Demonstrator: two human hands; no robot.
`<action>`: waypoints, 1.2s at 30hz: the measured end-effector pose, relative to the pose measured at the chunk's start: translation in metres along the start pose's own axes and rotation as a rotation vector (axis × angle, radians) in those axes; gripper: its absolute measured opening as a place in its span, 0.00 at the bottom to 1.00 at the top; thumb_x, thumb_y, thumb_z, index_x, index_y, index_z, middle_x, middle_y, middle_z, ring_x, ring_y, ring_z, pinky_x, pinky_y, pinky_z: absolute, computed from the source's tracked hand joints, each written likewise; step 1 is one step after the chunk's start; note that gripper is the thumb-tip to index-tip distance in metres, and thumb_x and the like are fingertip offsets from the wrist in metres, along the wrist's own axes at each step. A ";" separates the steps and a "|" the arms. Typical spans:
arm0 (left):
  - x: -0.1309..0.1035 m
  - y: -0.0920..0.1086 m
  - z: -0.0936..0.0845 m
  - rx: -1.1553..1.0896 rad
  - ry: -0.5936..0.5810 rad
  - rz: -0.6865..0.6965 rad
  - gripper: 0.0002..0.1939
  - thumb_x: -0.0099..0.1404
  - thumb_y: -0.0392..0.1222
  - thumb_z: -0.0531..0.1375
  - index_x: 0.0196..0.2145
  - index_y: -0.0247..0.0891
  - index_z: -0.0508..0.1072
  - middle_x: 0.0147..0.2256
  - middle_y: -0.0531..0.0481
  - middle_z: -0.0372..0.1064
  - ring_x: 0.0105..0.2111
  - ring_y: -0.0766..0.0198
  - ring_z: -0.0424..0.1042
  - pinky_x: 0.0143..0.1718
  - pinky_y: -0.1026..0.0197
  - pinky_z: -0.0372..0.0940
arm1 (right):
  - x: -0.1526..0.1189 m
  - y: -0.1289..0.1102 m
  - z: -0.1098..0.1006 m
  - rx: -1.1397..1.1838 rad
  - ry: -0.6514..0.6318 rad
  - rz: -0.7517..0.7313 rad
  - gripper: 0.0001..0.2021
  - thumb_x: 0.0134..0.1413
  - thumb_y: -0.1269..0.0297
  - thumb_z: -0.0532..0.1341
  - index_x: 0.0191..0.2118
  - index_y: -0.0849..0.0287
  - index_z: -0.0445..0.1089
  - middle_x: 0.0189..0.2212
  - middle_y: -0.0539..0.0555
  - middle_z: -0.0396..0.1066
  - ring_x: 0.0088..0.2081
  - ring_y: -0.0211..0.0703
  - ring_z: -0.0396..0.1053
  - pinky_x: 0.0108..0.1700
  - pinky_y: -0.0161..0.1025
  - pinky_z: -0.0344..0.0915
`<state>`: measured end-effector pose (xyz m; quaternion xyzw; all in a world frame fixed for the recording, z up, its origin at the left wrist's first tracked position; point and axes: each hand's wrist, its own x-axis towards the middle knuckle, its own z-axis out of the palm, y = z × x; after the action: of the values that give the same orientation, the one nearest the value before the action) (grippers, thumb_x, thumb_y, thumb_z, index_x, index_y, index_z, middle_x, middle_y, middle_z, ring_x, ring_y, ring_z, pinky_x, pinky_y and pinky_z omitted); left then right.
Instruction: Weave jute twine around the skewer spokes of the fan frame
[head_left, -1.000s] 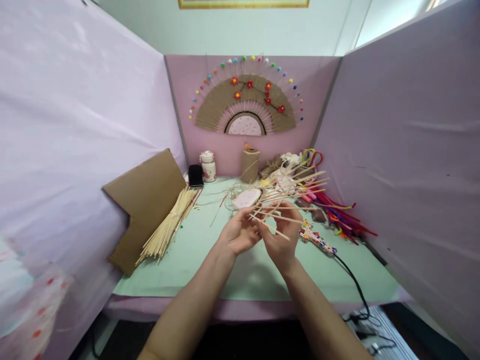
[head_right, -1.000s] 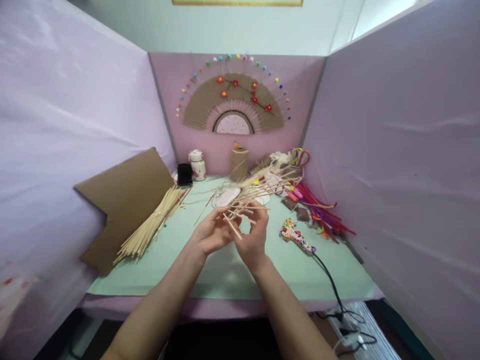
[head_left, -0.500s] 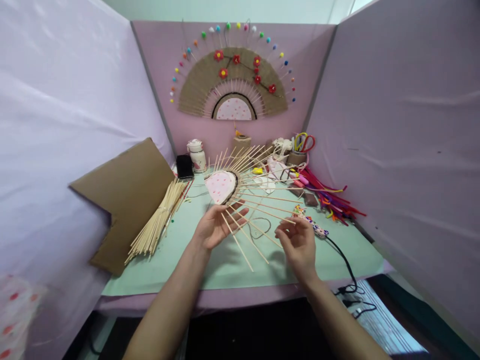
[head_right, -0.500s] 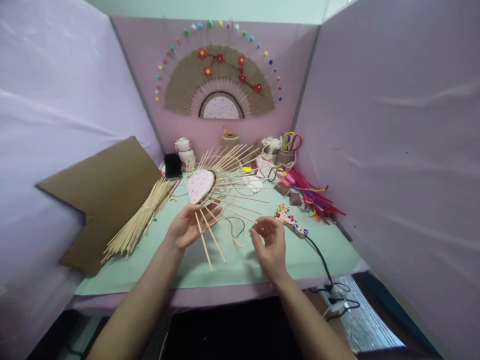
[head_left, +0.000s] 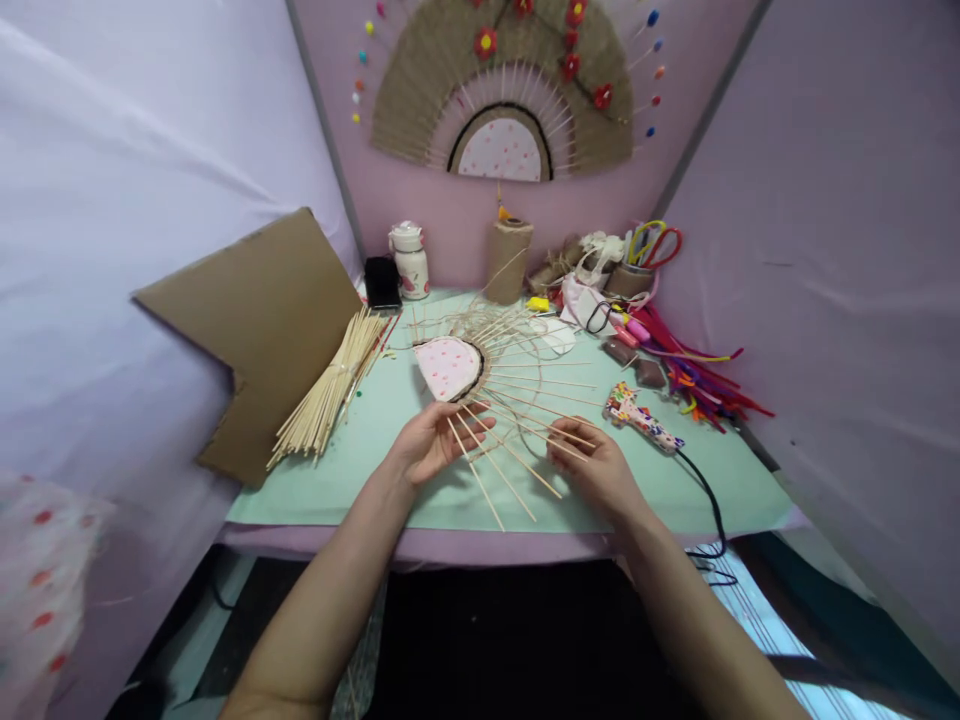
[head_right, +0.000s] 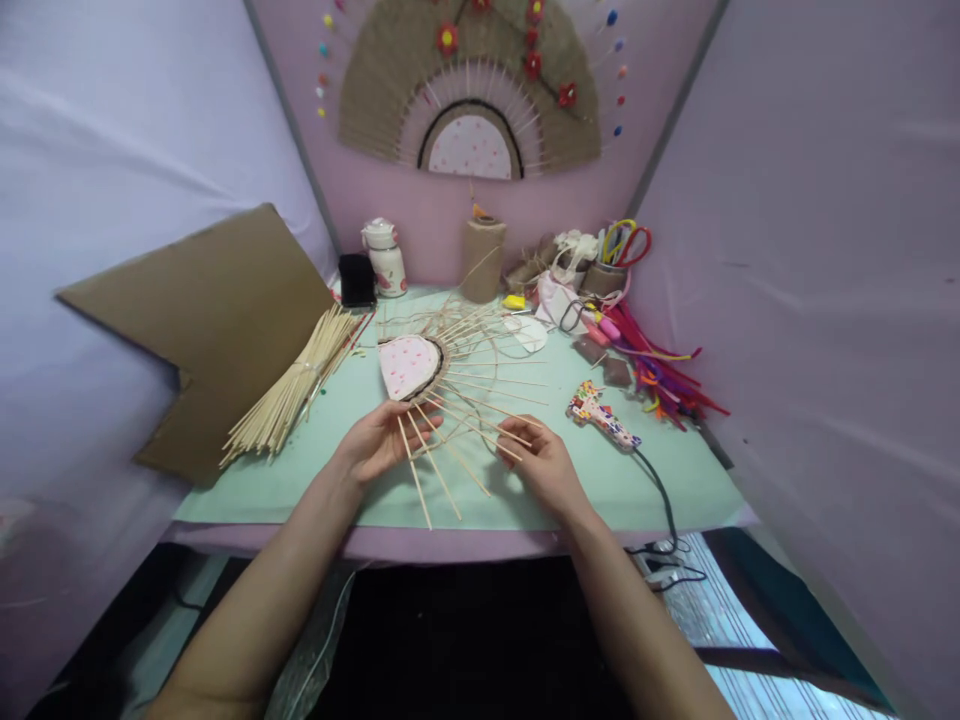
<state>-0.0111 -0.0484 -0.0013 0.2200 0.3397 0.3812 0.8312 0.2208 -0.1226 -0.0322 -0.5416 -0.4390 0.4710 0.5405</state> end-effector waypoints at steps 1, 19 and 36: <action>0.000 -0.003 -0.003 -0.004 0.015 -0.019 0.17 0.63 0.31 0.53 0.47 0.26 0.74 0.39 0.36 0.78 0.35 0.59 0.79 0.33 0.63 0.72 | -0.001 0.002 -0.003 0.000 0.002 0.016 0.19 0.41 0.50 0.72 0.35 0.57 0.71 0.28 0.50 0.71 0.26 0.38 0.67 0.31 0.37 0.65; -0.027 -0.045 0.018 -0.043 -0.092 -0.219 0.18 0.66 0.33 0.59 0.53 0.33 0.69 0.46 0.34 0.76 0.46 0.52 0.78 0.52 0.51 0.69 | -0.007 -0.008 -0.014 -0.211 -0.027 0.040 0.20 0.43 0.45 0.70 0.32 0.58 0.72 0.29 0.53 0.73 0.32 0.43 0.70 0.35 0.38 0.66; -0.028 -0.054 0.019 0.074 0.058 -0.117 0.28 0.58 0.29 0.64 0.56 0.36 0.66 0.38 0.42 0.78 0.34 0.59 0.79 0.42 0.56 0.73 | 0.022 -0.008 -0.140 -1.139 0.303 -0.200 0.26 0.52 0.48 0.62 0.50 0.63 0.71 0.47 0.68 0.73 0.47 0.61 0.72 0.49 0.55 0.67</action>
<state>0.0154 -0.1048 -0.0112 0.2190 0.3899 0.3257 0.8331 0.3631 -0.1248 -0.0286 -0.7633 -0.5893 0.0257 0.2635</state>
